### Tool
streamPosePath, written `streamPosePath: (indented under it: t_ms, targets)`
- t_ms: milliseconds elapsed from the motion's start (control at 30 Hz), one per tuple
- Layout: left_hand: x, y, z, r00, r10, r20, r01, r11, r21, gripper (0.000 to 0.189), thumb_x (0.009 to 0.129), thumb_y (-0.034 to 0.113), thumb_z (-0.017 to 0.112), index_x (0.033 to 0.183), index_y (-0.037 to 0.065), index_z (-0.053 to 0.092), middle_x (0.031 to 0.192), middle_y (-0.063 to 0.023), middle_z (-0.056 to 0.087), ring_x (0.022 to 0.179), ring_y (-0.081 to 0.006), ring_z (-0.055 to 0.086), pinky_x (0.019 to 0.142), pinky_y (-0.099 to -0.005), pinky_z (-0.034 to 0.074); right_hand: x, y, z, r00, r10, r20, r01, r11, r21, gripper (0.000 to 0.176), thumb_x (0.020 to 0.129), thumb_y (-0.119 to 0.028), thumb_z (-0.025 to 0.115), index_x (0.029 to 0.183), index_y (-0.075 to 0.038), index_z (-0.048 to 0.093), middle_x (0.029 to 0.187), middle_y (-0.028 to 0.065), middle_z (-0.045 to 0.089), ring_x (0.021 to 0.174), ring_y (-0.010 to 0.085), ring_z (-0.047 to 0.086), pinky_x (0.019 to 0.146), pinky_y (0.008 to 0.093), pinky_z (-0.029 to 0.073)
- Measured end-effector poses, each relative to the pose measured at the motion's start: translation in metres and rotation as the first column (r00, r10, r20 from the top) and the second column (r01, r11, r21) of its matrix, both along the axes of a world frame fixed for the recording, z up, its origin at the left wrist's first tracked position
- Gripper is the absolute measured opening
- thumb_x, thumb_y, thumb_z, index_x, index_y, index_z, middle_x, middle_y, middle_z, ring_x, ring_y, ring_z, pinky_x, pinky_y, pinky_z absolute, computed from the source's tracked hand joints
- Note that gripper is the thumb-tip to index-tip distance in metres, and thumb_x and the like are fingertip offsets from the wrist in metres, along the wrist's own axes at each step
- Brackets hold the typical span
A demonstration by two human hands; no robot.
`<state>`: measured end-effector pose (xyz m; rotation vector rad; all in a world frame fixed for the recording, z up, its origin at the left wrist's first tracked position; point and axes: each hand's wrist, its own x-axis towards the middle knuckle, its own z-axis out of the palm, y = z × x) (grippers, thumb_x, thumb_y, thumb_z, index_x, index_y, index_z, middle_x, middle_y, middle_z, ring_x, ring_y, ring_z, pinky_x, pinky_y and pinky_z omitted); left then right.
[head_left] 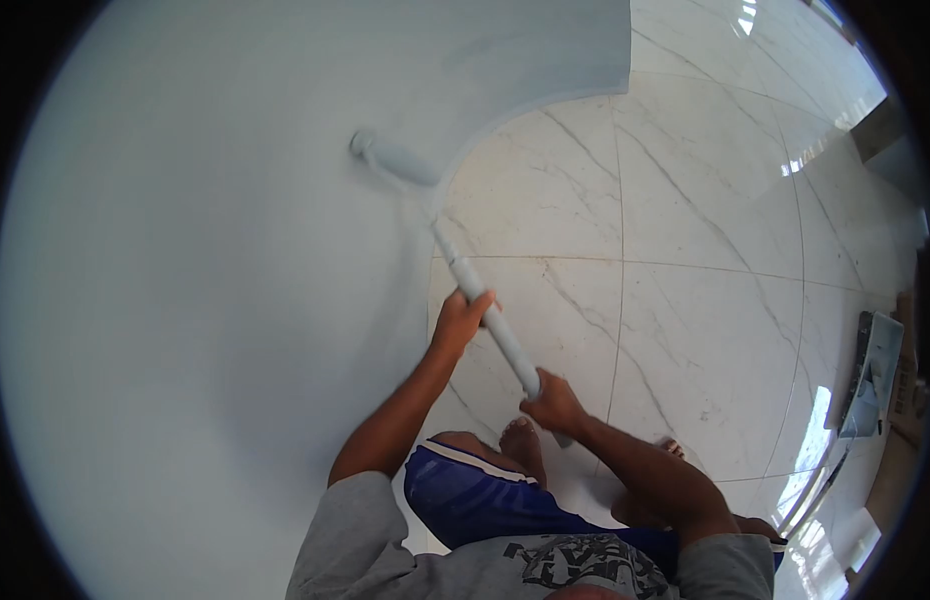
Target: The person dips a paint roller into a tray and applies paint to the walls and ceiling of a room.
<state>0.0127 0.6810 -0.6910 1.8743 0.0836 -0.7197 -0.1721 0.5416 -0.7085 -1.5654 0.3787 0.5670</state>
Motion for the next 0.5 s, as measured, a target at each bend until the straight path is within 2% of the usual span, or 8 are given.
streamPosePath:
  t_ms: [67,100,167,233,300,367,433,500]
  targets:
    - [-0.040,0.027,0.004,0.999,0.026,-0.036,-0.026,1.000,0.014,0.024,0.091,0.023,0.062,0.096,0.000,0.062,0.082,-0.0063,0.067,0.071,-0.0146,0.063,0.065,-0.0299,0.053,-0.041,0.019,-0.017,0.993,0.088,0.080,-0.082,0.994,-0.072,0.036,0.077,-0.019,0.072,0.102,0.001,0.056,0.083,0.0230,0.068,0.079,0.0352,0.070,0.072,0.0436,0.054]
    - [-0.060,0.040,0.006,0.999,0.010,-0.051,-0.010,1.000,-0.007,0.024,0.092,0.023,0.061,0.097,0.000,0.062,0.082,-0.0063,0.067,0.072,-0.0147,0.064,0.065,-0.0299,0.053,-0.056,0.023,-0.011,0.993,0.084,0.080,-0.078,0.994,-0.075,0.036,0.077,-0.019,0.072,0.102,0.001,0.056,0.083,0.0230,0.068,0.079,0.0352,0.070,0.072,0.0436,0.054]
    - [-0.081,0.048,0.011,0.998,-0.012,-0.065,0.009,0.999,-0.039,0.024,0.092,0.023,0.061,0.097,0.000,0.061,0.082,-0.0064,0.068,0.073,-0.0147,0.064,0.065,-0.0299,0.053,-0.072,0.022,0.014,0.998,0.062,-0.022,-0.059,0.991,0.123,0.040,0.076,-0.024,0.074,0.103,0.001,0.057,0.086,0.0240,0.068,0.086,0.0380,0.069,0.076,0.0451,0.053]
    - [-0.091,0.046,0.021,0.989,0.107,-0.102,-0.116,0.990,-0.079,0.023,0.092,0.023,0.061,0.095,0.001,0.061,0.082,-0.0061,0.067,0.072,-0.0140,0.063,0.065,-0.0293,0.053,-0.062,0.017,0.031,0.993,0.078,-0.092,-0.068,0.993,0.101,0.040,0.076,-0.024,0.074,0.102,0.001,0.057,0.087,0.0249,0.067,0.086,0.0382,0.068,0.076,0.0452,0.053]
    - [-0.070,0.038,0.010,0.996,0.073,-0.047,-0.075,0.996,-0.057,0.022,0.092,0.024,0.061,0.093,0.001,0.061,0.081,-0.0059,0.067,0.071,-0.0138,0.063,0.064,-0.0291,0.052,-0.051,0.013,0.026,0.982,0.099,-0.161,-0.086,0.993,0.084,0.039,0.075,-0.023,0.074,0.101,0.001,0.058,0.089,0.0257,0.067,0.087,0.0383,0.068,0.076,0.0453,0.052]
    - [-0.032,0.019,0.000,0.999,0.024,0.036,-0.023,0.999,-0.025,0.022,0.092,0.024,0.061,0.091,0.002,0.061,0.080,-0.0058,0.067,0.068,-0.0134,0.061,0.061,-0.0286,0.051,-0.030,0.012,0.001,0.998,0.046,0.044,-0.043,0.997,-0.068,0.038,0.074,-0.022,0.073,0.101,0.001,0.058,0.086,0.0243,0.067,0.083,0.0395,0.068,0.078,0.0463,0.052]
    - [0.016,-0.013,-0.001,0.997,0.000,0.078,0.002,1.000,-0.026,0.024,0.093,0.026,0.060,0.090,0.002,0.061,0.079,-0.0063,0.066,0.067,-0.0134,0.061,0.060,-0.0285,0.050,0.009,0.001,0.000,0.989,-0.040,0.140,0.054,0.993,-0.102,0.032,0.074,-0.016,0.071,0.097,0.002,0.057,0.079,0.0223,0.066,0.070,0.0342,0.068,0.067,0.0440,0.054]
    - [0.057,-0.048,0.003,0.993,-0.057,0.100,0.059,0.998,-0.014,0.026,0.093,0.028,0.060,0.090,0.002,0.061,0.078,-0.0067,0.066,0.067,-0.0134,0.060,0.060,-0.0288,0.049,0.049,-0.017,0.024,0.989,-0.132,-0.068,0.134,0.990,0.039,0.028,0.074,-0.011,0.069,0.093,0.003,0.054,0.070,0.0177,0.063,0.055,0.0266,0.065,0.052,0.0392,0.053]
